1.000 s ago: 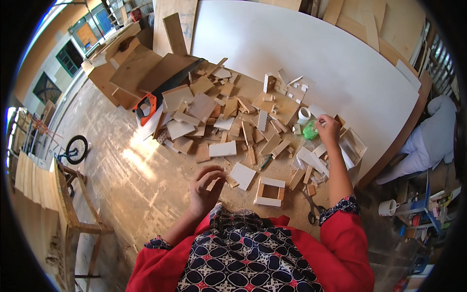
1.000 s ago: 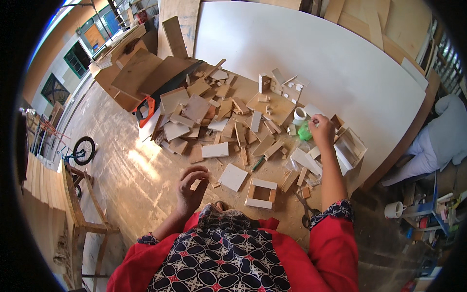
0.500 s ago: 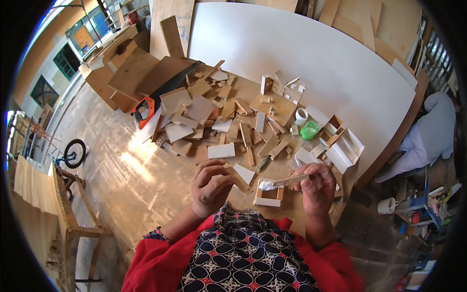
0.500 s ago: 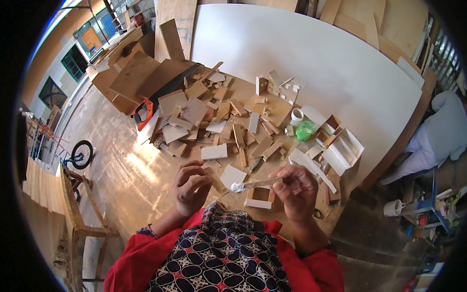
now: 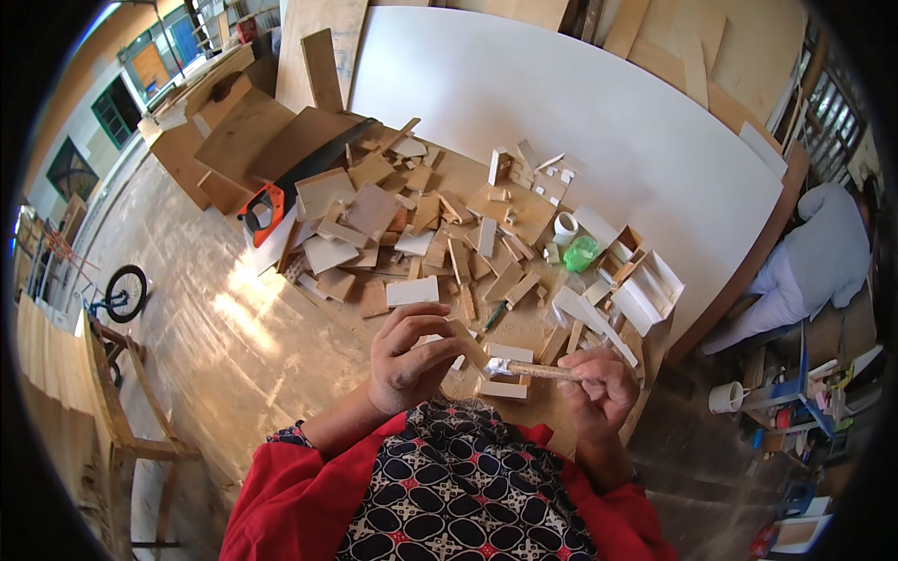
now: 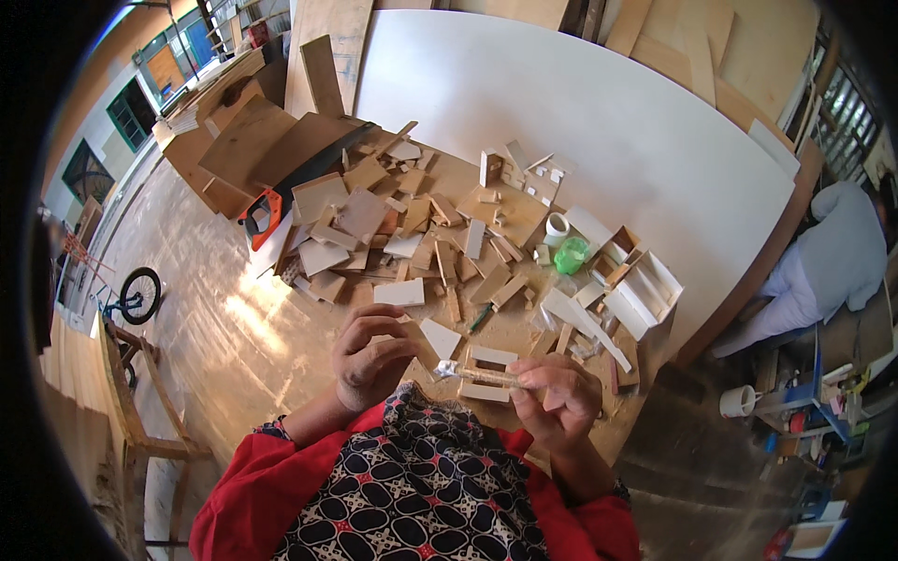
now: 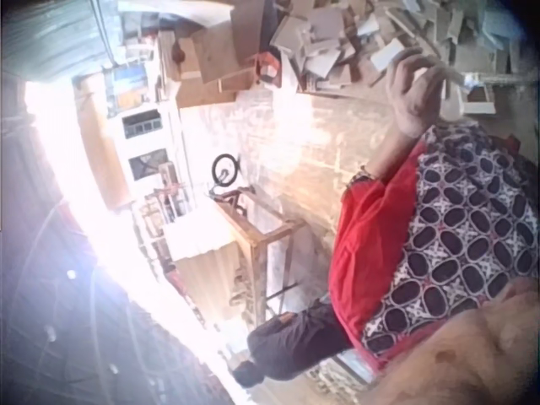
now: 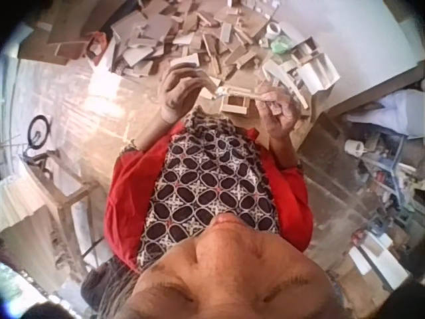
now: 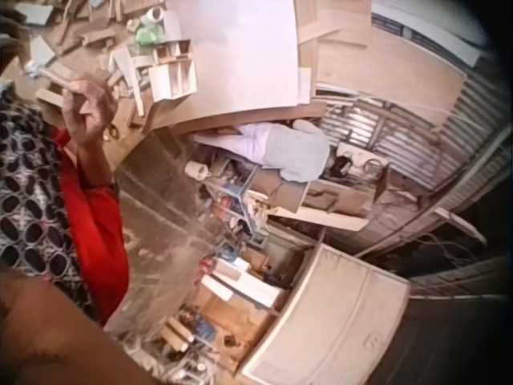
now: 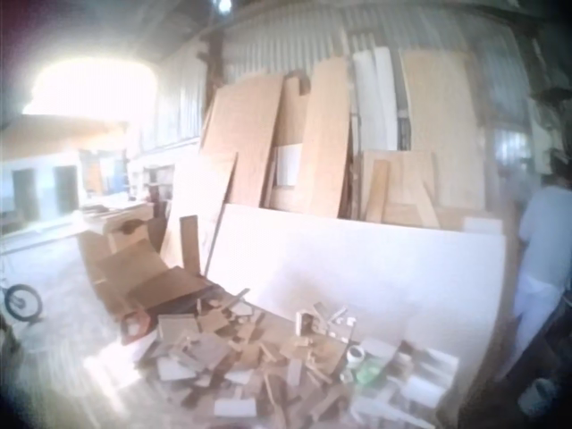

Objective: The person constructs a small model house by cutting cardboard pieces with scissors, applying glue to the edges with a brush, and joining them together on a workbench.

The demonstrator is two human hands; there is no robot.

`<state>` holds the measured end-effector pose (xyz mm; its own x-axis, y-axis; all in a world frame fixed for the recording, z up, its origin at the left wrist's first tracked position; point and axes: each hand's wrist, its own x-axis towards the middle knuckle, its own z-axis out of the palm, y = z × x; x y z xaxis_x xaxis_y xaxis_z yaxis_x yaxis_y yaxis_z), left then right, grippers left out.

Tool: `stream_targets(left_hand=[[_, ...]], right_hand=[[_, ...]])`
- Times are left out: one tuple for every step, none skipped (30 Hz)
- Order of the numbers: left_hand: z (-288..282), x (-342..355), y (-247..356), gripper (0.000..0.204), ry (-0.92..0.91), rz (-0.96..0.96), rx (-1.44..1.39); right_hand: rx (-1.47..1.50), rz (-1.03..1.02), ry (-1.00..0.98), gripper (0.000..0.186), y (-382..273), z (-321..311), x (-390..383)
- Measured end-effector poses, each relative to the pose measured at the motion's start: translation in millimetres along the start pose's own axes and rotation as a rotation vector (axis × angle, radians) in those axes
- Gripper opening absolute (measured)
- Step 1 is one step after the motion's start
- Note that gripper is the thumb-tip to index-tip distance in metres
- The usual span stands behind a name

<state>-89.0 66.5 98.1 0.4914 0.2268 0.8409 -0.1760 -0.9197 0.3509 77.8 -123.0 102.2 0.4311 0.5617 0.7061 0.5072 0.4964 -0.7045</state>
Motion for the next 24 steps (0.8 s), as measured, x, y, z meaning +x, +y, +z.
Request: stream_targets(left_hand=[[0,0,-1,0.031,-0.005,0.006,0.001],[-1,-1,-1,0.030,-0.010,0.012,0.003],[-2,-2,-2,0.030,-0.015,0.018,0.004],[-4,-2,-1,0.029,-0.018,0.023,0.014],[-6,-3,1,0.029,-0.022,0.028,0.022],[-7,-3,2,0.028,-0.027,0.033,0.029],[-6,-5,4,0.028,-0.011,0.033,0.024],[-6,-6,6,0.027,0.004,0.034,0.018],[-5,-7,6,0.027,0.019,0.035,0.011],[-4,-7,8,0.028,0.025,0.046,0.008],[-5,-6,9,0.029,0.030,0.056,0.006],[-6,-7,10,0.030,0.036,0.066,0.005],[-5,-8,10,0.031,0.018,0.068,-0.006],[-4,-9,10,0.031,0.000,0.069,-0.015],[-4,-10,10,0.032,-0.017,0.069,-0.022],[-4,-10,10,0.032,-0.016,0.069,-0.033],[-4,-10,10,0.032,-0.015,0.068,-0.044],[-4,-10,10,0.031,-0.013,0.068,-0.054],[-4,-10,10,0.031,-0.006,0.061,-0.058],[-5,-11,10,0.031,0.002,0.055,-0.063],[-5,-11,9,0.031,0.009,0.049,-0.068],[-6,-11,9,0.030,0.014,0.040,-0.075],[-7,-10,10,0.030,0.019,0.032,-0.083],[-8,-10,9,0.030,0.024,0.024,-0.091]], right_hand=[[-0.046,-0.065,-0.013,0.018,0,0,2],[-0.091,-0.130,-0.026,0.018,-1,-1,4],[-0.115,-0.135,-0.027,0.019,-3,-2,4],[-0.108,-0.080,0.025,0.019,-4,-2,2],[-0.101,-0.025,0.076,0.018,-4,-2,0],[-0.096,0.031,0.129,0.018,-4,-2,-1],[-0.083,0.032,0.145,0.018,-3,-1,1],[-0.041,0.035,0.135,0.018,-3,1,3],[0.000,0.037,0.125,0.019,-4,3,4],[0.044,0.041,0.111,0.019,-3,6,5],[0.027,0.032,0.066,0.020,-4,6,6],[0.057,0.035,0.073,0.019,-3,10,6],[0.084,0.033,0.079,0.019,-2,14,7],[0.111,0.031,0.083,0.019,-1,16,8],[0.095,0.040,0.079,0.019,-1,17,8],[0.080,0.048,0.073,0.018,-1,19,7],[0.065,0.057,0.066,0.018,0,19,7],[0.040,0.093,0.056,0.018,-1,19,5],[0.017,0.128,0.045,0.018,-1,19,2],[-0.008,0.163,0.033,0.019,-1,19,0],[-0.028,0.119,0.030,0.019,0,20,1],[-0.047,0.075,0.029,0.020,2,21,1],[-0.066,0.031,0.028,0.020,4,22,2],[-0.096,-0.040,0.015,0.021,7,22,2]])
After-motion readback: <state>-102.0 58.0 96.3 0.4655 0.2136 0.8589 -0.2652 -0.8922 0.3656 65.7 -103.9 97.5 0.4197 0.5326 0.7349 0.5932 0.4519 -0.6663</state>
